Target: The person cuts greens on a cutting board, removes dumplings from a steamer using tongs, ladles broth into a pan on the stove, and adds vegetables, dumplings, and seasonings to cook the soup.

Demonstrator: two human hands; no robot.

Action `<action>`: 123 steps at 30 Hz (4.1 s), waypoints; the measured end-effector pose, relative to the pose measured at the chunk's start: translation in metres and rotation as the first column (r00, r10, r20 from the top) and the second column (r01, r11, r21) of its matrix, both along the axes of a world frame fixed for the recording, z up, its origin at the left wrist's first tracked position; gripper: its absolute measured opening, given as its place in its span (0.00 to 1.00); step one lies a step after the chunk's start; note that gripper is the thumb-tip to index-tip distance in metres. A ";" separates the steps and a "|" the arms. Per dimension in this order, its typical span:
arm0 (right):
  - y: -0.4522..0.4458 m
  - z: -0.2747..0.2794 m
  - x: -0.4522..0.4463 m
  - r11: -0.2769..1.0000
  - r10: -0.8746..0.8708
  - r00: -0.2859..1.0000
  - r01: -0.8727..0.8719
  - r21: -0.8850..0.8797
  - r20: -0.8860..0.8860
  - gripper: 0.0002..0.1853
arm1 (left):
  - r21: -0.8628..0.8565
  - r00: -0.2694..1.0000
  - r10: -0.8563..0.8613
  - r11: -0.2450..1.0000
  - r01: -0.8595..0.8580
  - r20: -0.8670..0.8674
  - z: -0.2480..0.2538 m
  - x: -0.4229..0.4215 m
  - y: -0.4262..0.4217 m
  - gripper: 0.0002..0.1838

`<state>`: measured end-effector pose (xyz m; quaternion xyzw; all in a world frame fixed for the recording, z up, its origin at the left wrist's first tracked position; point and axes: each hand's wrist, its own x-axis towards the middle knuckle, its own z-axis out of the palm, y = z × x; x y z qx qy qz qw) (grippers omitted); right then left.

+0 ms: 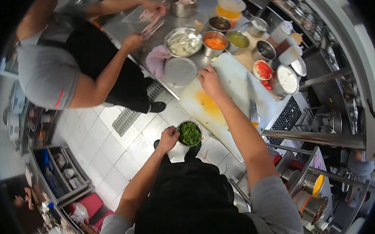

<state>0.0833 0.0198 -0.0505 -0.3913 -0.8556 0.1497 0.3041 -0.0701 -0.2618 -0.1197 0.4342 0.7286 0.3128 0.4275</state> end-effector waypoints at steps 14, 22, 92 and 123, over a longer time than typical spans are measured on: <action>-0.224 0.046 -0.039 0.828 0.449 0.893 -0.427 -0.364 -0.026 0.14 | 0.086 0.960 0.089 0.990 -0.116 0.266 0.012 -0.087 -0.045 0.05; -0.294 0.042 -0.214 0.754 0.641 0.752 -0.579 -0.311 0.155 0.14 | 0.071 0.968 0.187 0.977 -0.201 0.167 0.042 -0.234 -0.143 0.10; 0.380 0.163 -0.932 0.748 -0.525 0.749 0.179 -0.639 -0.405 0.18 | 0.509 0.774 -0.632 0.655 0.558 -0.036 0.216 -1.093 0.696 0.16; 0.760 0.052 -0.692 0.335 -0.897 0.384 0.914 -0.229 0.220 0.24 | 0.540 0.358 -0.913 0.203 0.817 -0.198 0.228 -0.675 1.328 0.16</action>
